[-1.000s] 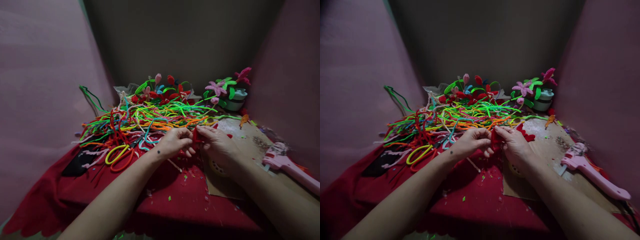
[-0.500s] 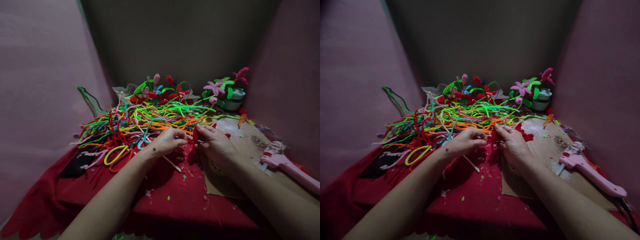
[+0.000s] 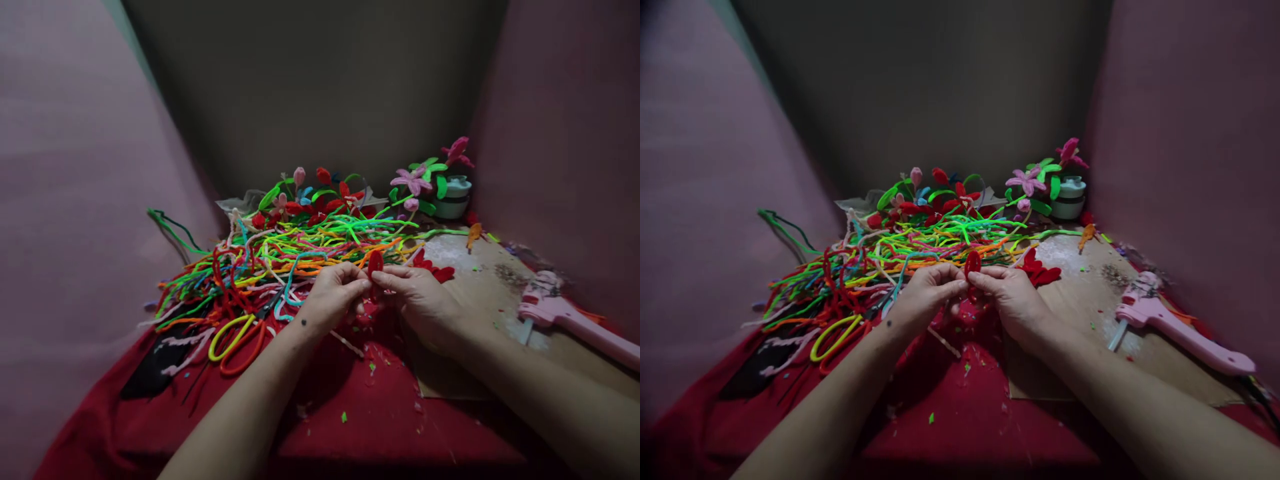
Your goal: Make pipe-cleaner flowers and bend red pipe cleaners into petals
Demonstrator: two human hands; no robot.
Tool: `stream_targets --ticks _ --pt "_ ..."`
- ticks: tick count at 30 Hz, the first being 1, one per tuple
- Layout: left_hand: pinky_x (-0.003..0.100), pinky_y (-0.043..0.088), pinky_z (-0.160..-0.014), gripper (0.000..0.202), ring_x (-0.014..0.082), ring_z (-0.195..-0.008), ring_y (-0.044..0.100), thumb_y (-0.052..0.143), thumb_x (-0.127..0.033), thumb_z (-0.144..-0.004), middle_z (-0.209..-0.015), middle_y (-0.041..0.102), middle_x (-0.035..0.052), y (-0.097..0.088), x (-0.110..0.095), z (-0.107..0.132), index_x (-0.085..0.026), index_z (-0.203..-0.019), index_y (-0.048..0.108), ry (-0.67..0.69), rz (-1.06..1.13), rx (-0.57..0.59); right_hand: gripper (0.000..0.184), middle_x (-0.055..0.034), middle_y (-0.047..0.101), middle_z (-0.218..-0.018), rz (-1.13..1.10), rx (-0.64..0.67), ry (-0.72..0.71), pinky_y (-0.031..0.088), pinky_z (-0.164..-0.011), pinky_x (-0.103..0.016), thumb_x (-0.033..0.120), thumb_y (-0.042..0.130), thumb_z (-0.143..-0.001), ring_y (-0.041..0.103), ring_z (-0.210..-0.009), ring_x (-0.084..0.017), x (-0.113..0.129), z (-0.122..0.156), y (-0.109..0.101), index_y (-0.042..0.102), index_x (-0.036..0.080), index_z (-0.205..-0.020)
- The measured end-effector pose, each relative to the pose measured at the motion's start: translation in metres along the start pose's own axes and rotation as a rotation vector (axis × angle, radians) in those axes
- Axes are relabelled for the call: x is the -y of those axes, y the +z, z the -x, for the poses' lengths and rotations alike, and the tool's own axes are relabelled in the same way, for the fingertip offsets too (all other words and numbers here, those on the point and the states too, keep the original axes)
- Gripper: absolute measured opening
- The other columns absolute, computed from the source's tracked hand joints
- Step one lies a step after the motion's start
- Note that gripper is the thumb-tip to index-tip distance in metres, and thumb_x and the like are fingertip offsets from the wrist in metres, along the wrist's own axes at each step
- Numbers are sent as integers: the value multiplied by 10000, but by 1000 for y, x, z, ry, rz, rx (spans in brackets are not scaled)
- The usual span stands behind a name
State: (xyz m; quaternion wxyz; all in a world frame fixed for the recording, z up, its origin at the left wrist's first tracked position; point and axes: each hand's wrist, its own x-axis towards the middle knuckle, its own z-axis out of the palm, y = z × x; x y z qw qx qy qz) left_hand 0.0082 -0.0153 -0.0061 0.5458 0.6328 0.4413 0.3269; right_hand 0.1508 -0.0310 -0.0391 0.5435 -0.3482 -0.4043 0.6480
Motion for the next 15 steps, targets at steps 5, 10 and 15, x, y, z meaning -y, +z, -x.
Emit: stream_targets --ticks 5,10,15 --pt "146 321 -314 142 64 -294 459 568 -189 -697 -468 549 -48 4 5 -3 -164 -700 428 -30 77 -17 147 -6 603 -633 53 -27 -11 389 -504 -240 279 662 -690 513 -512 -93 3 3 3 639 137 -716" --pt "147 283 -253 174 82 -252 423 568 -200 -686 -421 522 -67 4 7 -3 -183 -724 399 -52 85 22 193 37 487 -521 192 -85 -52 246 -434 -211 300 644 -696 384 -460 -55 6 5 7 583 130 -625" --pt "141 224 -216 213 61 -215 323 592 -223 -677 -367 451 -99 2 7 -2 -195 -694 382 -69 76 91 238 49 429 -501 299 -93 -74 222 -450 -228 332 623 -696 331 -464 -57 4 5 7 538 132 -599"
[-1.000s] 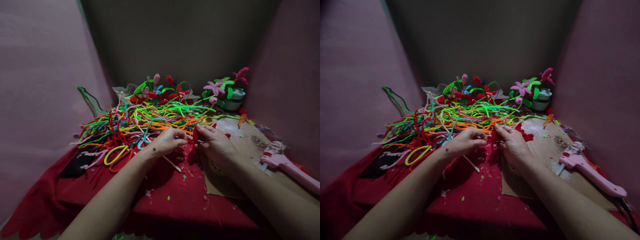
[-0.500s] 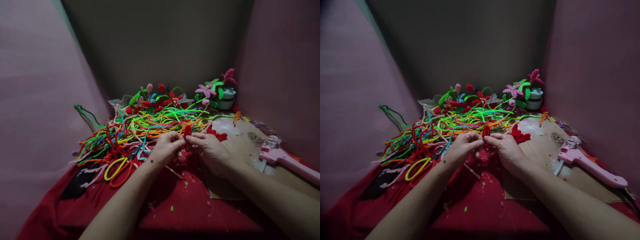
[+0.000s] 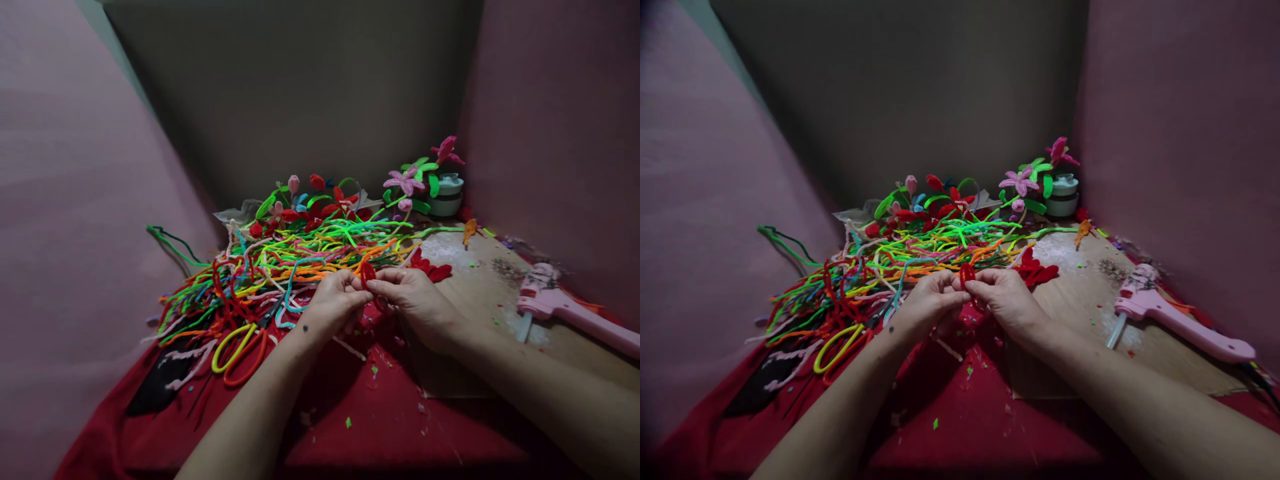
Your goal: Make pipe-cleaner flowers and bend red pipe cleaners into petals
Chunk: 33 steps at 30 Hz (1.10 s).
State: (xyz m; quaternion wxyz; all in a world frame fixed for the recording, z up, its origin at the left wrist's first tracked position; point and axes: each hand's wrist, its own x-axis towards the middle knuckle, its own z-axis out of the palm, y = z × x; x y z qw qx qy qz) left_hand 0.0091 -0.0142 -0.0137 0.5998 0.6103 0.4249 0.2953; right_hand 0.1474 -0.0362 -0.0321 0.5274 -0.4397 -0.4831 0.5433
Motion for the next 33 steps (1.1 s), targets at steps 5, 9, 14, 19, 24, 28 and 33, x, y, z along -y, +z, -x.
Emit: stream_targets --ticks 5,9,14,19,24,28,33 --pt "133 230 -243 231 53 -222 329 597 -250 -695 -357 428 -108 -1 -1 1 -196 -696 372 5 -54 36 247 52 427 -512 97 -21 -15 223 -447 -224 337 613 -699 332 -467 -58 -2 -2 -1 495 148 -591" --pt "139 266 -273 263 69 -271 435 617 -290 -701 -462 510 -87 -6 -8 3 -180 -887 467 1 -82 38 228 51 436 -524 131 8 -22 254 -447 -213 321 586 -722 348 -467 -57 -1 -1 0 485 154 -604" --pt "139 227 -313 271 18 -321 382 634 -286 -707 -531 517 -57 -18 -10 2 -148 -939 606 80 -2 -51 179 -2 556 -636 30 238 75 399 -519 -229 319 555 -758 482 -535 -87 5 2 4 552 141 -743" --pt "145 264 -342 299 21 -361 401 684 -262 -663 -577 554 -36 -24 -2 -2 -152 -937 640 69 109 41 201 -33 608 -703 58 317 47 381 -495 -218 317 549 -773 462 -513 -75 8 2 3 606 125 -791" --pt "153 324 -369 212 38 -383 448 662 -258 -679 -586 580 -18 -22 -4 -1 -138 -853 655 129 41 13 252 -25 579 -647 112 340 -7 336 -486 -226 315 505 -795 416 -486 -74 10 3 0 655 114 -770" --pt "176 340 -369 203 62 -351 423 612 -281 -718 -446 518 -33 -16 -11 4 -124 -837 656 144 -88 -33 255 -29 592 -646 88 354 18 325 -483 -227 307 509 -775 403 -475 -74 9 3 0 675 114 -788" --pt "182 303 -374 215 63 -340 373 542 -334 -765 -400 455 -53 -13 -17 7 -138 -732 623 153 -286 -100 205 8 533 -511 83 323 70 297 -464 -228 275 511 -756 385 -438 -76 11 5 0 651 132 -709"
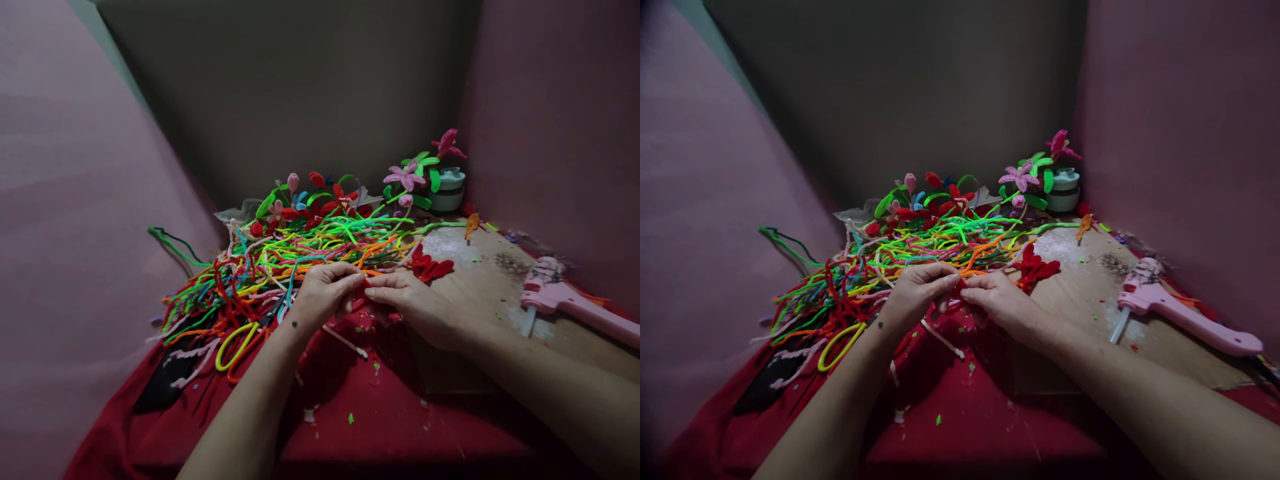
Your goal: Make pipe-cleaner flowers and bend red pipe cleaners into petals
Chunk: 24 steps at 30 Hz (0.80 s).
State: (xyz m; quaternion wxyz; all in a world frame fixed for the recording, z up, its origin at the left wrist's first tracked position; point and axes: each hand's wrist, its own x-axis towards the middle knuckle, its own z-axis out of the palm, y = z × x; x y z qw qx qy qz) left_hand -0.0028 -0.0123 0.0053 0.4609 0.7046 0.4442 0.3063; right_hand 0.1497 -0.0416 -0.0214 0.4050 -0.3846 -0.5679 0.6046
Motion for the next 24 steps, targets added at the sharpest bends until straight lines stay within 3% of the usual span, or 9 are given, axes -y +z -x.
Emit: stream_targets --ticks 4,7,11,14,17,20,22,24 --pt "179 339 -498 170 79 -510 459 536 -255 -763 -532 519 -28 -1 4 -2 -152 -634 582 218 -291 -72 231 36 463 -417 112 -80 28 287 -450 -232 265 550 -727 381 -407 -78 0 -1 2 535 163 -520" --pt "188 360 -589 159 93 -607 495 498 -212 -782 -628 567 -10 -3 7 -2 -156 -658 581 332 -478 -81 274 43 434 -400 187 -104 39 250 -435 -235 279 552 -719 357 -390 -73 -2 -3 2 484 173 -476" --pt "197 360 -592 167 92 -586 490 462 -198 -797 -628 565 -4 -5 9 -2 -150 -698 588 349 -576 -25 256 52 418 -419 223 -122 36 229 -444 -241 303 557 -706 331 -404 -69 -6 -5 0 488 171 -498" --pt "194 375 -600 153 92 -602 503 472 -187 -781 -653 582 -2 -7 9 -2 -149 -719 605 349 -514 15 235 57 414 -437 223 -106 44 221 -445 -239 321 567 -694 325 -413 -67 -9 -6 -1 508 165 -528" --pt "183 385 -547 150 83 -560 504 486 -204 -772 -656 586 -9 -8 8 -3 -150 -798 624 242 -319 72 244 60 407 -432 213 -113 35 223 -446 -237 323 562 -700 324 -414 -67 -10 -6 -1 494 165 -527" --pt "177 339 -426 171 74 -419 444 495 -267 -782 -509 507 -37 -8 8 -2 -145 -822 609 93 -188 120 245 55 416 -443 187 -97 8 240 -452 -235 327 555 -714 335 -423 -68 -10 -6 -1 502 161 -542" --pt "181 335 -411 167 80 -392 438 494 -279 -790 -463 482 -42 -6 9 -2 -150 -795 599 83 -207 89 241 52 419 -451 199 -81 9 246 -454 -232 318 542 -725 337 -428 -67 -11 -5 -2 508 159 -548" --pt "190 377 -468 139 86 -437 474 499 -249 -788 -500 518 -24 -2 12 -2 -161 -755 602 174 -317 0 233 51 416 -452 233 -74 6 238 -451 -231 288 522 -733 330 -429 -66 -11 -5 -2 502 159 -540"
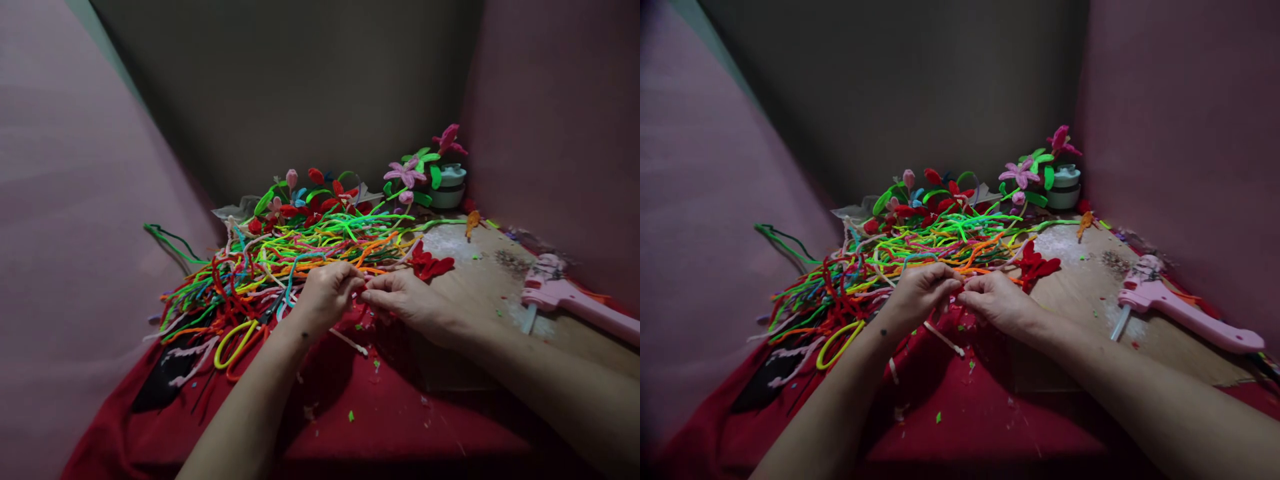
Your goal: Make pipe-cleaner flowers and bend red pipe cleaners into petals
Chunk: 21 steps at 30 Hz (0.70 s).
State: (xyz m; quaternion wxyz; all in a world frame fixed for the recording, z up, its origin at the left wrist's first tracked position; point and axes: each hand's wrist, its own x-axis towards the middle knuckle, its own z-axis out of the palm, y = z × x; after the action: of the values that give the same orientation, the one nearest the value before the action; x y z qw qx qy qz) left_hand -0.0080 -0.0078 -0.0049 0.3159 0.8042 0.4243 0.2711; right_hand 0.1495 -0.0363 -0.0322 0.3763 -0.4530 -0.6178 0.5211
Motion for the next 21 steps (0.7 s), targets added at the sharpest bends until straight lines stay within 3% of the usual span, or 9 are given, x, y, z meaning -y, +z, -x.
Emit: stream_targets --ticks 3,5,9,12,21 --pt "218 424 -630 106 112 -618 539 521 -200 -769 -658 585 17 7 2 0 -180 -723 615 179 -187 -161 242 54 404 -448 11 -13 -32 213 -440 -228 275 512 -734 306 -426 -63 1 0 -1 482 163 -522" --pt "229 428 -676 101 125 -695 549 528 -204 -766 -729 598 31 8 0 0 -182 -728 619 210 -172 -211 276 52 404 -438 -29 -27 -43 213 -439 -229 297 514 -741 302 -421 -63 3 1 -1 460 166 -504" --pt "196 386 -440 131 76 -446 478 551 -243 -750 -620 555 -20 3 -5 -1 -161 -840 600 -51 244 -3 304 24 474 -467 -82 -43 -31 238 -450 -232 348 513 -761 329 -434 -68 8 4 0 528 149 -532" --pt "179 353 -365 169 62 -382 456 587 -255 -718 -573 540 -37 0 -7 -1 -141 -843 588 -163 478 120 299 0 524 -522 -97 -51 -39 261 -456 -233 366 523 -762 354 -454 -75 10 5 1 590 139 -580" --pt "141 269 -340 144 28 -319 384 616 -245 -698 -401 479 -75 13 -8 -3 -145 -627 541 -203 381 -123 325 25 460 -498 -30 -45 -62 259 -455 -223 370 465 -798 352 -460 -76 1 0 0 603 127 -631"
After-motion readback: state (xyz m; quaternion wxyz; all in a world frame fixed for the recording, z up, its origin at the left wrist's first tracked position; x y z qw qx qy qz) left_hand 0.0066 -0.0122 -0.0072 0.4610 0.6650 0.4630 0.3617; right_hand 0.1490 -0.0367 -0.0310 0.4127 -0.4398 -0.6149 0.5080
